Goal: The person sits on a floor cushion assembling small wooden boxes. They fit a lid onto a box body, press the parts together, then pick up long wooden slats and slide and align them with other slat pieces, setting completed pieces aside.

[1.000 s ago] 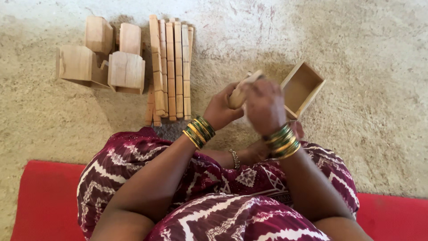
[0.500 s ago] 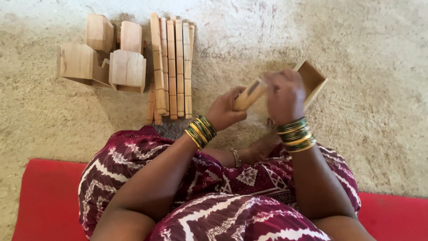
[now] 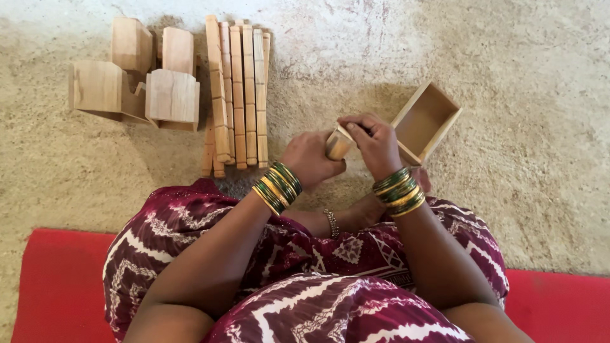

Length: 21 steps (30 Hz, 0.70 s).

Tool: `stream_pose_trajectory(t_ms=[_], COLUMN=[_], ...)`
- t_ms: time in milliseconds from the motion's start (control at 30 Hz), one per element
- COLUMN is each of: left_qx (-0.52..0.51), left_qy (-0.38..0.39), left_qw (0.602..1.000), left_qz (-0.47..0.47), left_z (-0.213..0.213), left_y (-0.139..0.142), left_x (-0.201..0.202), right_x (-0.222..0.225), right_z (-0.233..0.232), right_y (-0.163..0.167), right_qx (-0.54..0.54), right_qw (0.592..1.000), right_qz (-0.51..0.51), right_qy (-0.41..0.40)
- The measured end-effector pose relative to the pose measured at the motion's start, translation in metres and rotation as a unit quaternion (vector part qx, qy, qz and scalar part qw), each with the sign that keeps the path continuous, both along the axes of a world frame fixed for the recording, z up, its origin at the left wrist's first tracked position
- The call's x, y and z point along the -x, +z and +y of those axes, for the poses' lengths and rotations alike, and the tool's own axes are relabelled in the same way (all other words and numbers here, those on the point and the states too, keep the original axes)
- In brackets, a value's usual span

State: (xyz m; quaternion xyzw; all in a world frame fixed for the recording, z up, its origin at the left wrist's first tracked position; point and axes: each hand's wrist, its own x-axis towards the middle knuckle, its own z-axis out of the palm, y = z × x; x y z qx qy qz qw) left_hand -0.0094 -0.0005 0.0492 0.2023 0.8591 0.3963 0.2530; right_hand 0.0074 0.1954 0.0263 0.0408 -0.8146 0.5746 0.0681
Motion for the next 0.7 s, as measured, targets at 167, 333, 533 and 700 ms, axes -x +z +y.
stream_pose_trajectory(t_ms=[167,333,533,700], left_qx=[-0.090,-0.102,-0.139,-0.140], left_qy=[0.012,-0.026,0.007,-0.016], left_qw=[0.990,0.985,0.956,0.983], left_qz=[0.109,0.135,0.257,0.114], left_z=[0.004,0.007,-0.001,0.002], left_y=[-0.023,-0.037,-0.031,-0.022], left_x=[-0.003,-0.005,-0.007,-0.008], right_x=[0.020,0.033,0.023,0.036], right_z=[0.024,0.046,0.037,0.056], right_y=[-0.026,-0.046,-0.060,-0.054], right_qx=[0.023,0.047,-0.039,-0.077], right_qw=[0.974,0.973,0.993,0.949], right_qz=[-0.192,-0.160,-0.055,-0.176], right_qy=[-0.118,-0.163,-0.094,-0.251])
